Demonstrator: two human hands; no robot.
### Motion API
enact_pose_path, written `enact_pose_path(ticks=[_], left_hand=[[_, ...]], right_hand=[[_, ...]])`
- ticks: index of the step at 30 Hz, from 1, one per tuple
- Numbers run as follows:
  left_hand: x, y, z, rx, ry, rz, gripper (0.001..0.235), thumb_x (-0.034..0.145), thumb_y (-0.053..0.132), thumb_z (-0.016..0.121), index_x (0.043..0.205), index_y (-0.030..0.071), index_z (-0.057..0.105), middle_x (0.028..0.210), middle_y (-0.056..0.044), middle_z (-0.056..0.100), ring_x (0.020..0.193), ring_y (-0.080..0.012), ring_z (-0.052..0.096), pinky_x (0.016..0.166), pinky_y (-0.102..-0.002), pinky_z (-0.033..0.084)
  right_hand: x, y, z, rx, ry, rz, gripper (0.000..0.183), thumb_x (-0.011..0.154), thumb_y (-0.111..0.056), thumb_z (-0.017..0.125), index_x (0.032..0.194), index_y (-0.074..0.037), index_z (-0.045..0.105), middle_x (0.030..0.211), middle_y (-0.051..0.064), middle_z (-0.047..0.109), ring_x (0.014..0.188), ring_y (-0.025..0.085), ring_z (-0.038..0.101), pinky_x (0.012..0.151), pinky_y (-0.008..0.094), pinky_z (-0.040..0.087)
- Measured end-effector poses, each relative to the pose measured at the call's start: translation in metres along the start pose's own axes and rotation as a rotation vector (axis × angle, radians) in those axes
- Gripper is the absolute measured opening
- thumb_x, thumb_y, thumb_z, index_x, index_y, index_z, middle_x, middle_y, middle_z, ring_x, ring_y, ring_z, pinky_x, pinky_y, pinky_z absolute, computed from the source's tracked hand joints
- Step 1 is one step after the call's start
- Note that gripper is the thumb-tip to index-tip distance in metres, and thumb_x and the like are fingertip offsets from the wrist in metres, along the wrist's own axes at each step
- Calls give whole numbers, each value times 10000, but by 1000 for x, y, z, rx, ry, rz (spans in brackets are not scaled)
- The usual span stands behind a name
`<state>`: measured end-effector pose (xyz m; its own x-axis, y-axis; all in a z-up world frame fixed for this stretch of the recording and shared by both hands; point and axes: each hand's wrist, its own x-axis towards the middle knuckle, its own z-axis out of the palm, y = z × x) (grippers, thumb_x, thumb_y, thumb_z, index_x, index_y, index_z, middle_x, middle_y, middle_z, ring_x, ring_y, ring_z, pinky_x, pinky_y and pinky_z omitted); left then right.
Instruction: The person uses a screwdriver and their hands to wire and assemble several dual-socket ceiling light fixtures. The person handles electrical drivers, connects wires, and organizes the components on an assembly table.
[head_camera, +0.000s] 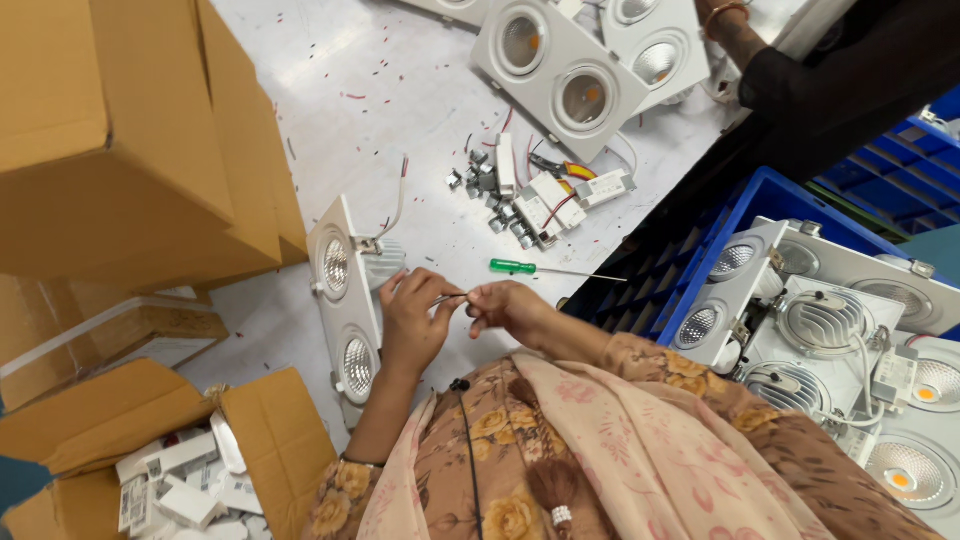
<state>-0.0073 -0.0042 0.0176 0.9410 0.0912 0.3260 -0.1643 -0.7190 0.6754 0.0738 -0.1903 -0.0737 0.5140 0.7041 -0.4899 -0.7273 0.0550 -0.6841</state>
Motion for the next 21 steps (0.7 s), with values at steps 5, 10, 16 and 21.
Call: enact_pose_path(ticks=[5, 10, 16, 21], left_hand=[[-1, -7, 5, -142, -68, -92, 111, 878, 249, 760, 904, 142, 746, 920, 29, 679, 930, -172, 646, 1091, -459, 309], [-3, -11, 6, -170, -38, -152, 139, 861, 252, 794, 888, 121, 757, 868, 7, 689, 868, -200, 644, 998, -402, 379], [2, -15, 8, -378, -46, -271, 154, 826, 198, 806, 879, 62, 758, 830, -36, 710, 789, -183, 664, 747, -312, 506], [-2, -27, 14, -573, -178, -400, 164, 847, 169, 782, 894, 15, 748, 832, -27, 711, 773, -115, 647, 714, -253, 506]], right_hand=[[-12, -5, -13, 282, -138, 211, 239, 1015, -201, 613, 1113, 5, 685, 856, 45, 665, 750, 224, 696, 854, 406, 555], [-25, -20, 8, 117, -39, 88, 323, 1019, -273, 574, 1135, 2, 696, 886, 50, 652, 750, 201, 695, 810, 373, 549], [-51, -39, 31, -893, 265, -814, 253, 900, -135, 780, 1104, -32, 670, 1027, 76, 678, 812, 197, 701, 723, 313, 587], [-45, -47, 31, -1148, 185, -1090, 208, 834, -30, 812, 1012, -69, 712, 937, 83, 692, 805, 249, 688, 683, 358, 545]])
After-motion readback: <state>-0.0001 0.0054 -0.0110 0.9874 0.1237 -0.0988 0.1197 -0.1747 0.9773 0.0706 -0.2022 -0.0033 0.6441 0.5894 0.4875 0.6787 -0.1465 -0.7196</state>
